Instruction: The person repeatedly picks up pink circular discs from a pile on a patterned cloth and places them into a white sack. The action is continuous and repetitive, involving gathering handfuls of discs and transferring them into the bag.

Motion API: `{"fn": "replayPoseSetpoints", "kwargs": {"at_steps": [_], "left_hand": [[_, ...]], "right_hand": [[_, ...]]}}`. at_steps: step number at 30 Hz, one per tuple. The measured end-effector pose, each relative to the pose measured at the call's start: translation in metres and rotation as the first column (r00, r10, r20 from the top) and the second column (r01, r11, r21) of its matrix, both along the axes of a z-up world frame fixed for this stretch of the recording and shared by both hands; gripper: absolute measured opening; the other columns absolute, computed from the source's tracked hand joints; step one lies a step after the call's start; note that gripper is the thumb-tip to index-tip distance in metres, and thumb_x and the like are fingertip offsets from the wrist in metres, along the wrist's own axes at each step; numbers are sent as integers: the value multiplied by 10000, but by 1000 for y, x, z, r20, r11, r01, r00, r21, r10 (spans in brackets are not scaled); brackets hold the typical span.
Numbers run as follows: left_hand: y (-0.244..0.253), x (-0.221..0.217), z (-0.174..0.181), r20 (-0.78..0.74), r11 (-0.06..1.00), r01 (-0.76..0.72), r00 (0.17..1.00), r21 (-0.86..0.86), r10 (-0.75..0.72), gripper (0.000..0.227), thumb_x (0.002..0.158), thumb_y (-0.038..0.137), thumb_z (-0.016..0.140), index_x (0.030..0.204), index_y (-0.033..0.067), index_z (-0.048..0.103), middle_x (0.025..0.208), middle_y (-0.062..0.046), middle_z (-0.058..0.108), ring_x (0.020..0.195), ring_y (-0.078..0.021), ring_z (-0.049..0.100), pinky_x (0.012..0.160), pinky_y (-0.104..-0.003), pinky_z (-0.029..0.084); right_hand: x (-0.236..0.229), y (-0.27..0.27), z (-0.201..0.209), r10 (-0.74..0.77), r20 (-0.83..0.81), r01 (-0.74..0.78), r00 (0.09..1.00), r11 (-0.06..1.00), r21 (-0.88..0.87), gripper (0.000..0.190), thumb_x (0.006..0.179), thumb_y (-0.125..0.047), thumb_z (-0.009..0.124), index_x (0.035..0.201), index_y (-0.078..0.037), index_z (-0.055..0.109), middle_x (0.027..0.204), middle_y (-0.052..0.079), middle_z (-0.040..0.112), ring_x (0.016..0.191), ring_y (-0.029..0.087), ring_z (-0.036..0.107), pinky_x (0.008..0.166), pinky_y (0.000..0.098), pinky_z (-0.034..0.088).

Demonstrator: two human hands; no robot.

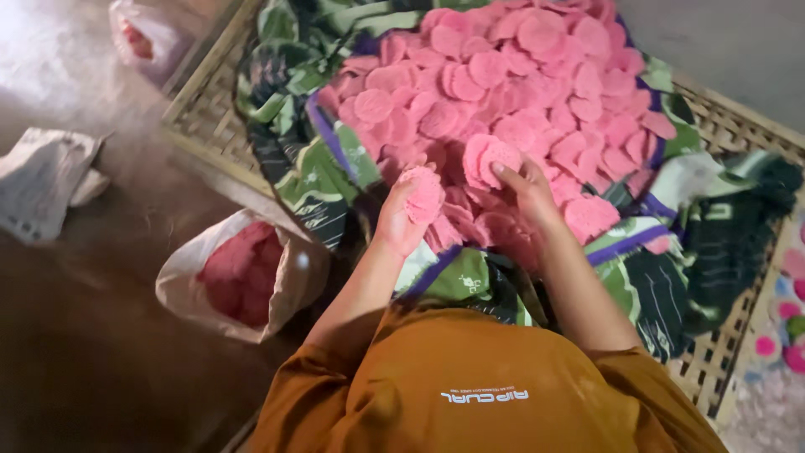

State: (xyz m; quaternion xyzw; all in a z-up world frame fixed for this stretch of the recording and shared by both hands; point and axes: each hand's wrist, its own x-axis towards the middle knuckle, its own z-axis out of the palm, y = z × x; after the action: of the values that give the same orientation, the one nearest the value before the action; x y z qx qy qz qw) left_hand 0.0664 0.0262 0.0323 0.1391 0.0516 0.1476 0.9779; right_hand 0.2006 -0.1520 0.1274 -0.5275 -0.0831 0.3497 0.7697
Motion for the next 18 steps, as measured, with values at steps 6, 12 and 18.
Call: {"fn": "replayPoseSetpoints", "kwargs": {"at_steps": [6,12,18], "left_hand": [[-26,20,39,-89,962,263,962,71,-257,463,947,185,658,1388,113,532,1345,-82,618,1131,-234,658,879,-437,563],[-57,15,49,-260,804,446,893,393,-368,434,966,69,686,1373,42,536,1198,-93,667,1035,-197,679,838,-346,586],[-51,11,39,-213,808,471,882,355,-420,344,991,28,661,1311,8,536,1167,-115,652,1053,-226,636,881,-372,542]], "right_hand": [[-33,-35,-4,-153,-233,186,960,974,129,479,905,-123,643,1364,-23,548,1245,105,675,1149,285,665,991,476,559],[-76,-47,-14,-207,-114,224,972,962,158,545,921,-136,670,1427,-12,509,1256,107,671,1138,245,664,978,409,549],[-87,-59,-40,-193,-3,193,981,981,14,417,948,-160,742,1317,-18,611,1091,74,711,990,224,672,893,408,555]]}}
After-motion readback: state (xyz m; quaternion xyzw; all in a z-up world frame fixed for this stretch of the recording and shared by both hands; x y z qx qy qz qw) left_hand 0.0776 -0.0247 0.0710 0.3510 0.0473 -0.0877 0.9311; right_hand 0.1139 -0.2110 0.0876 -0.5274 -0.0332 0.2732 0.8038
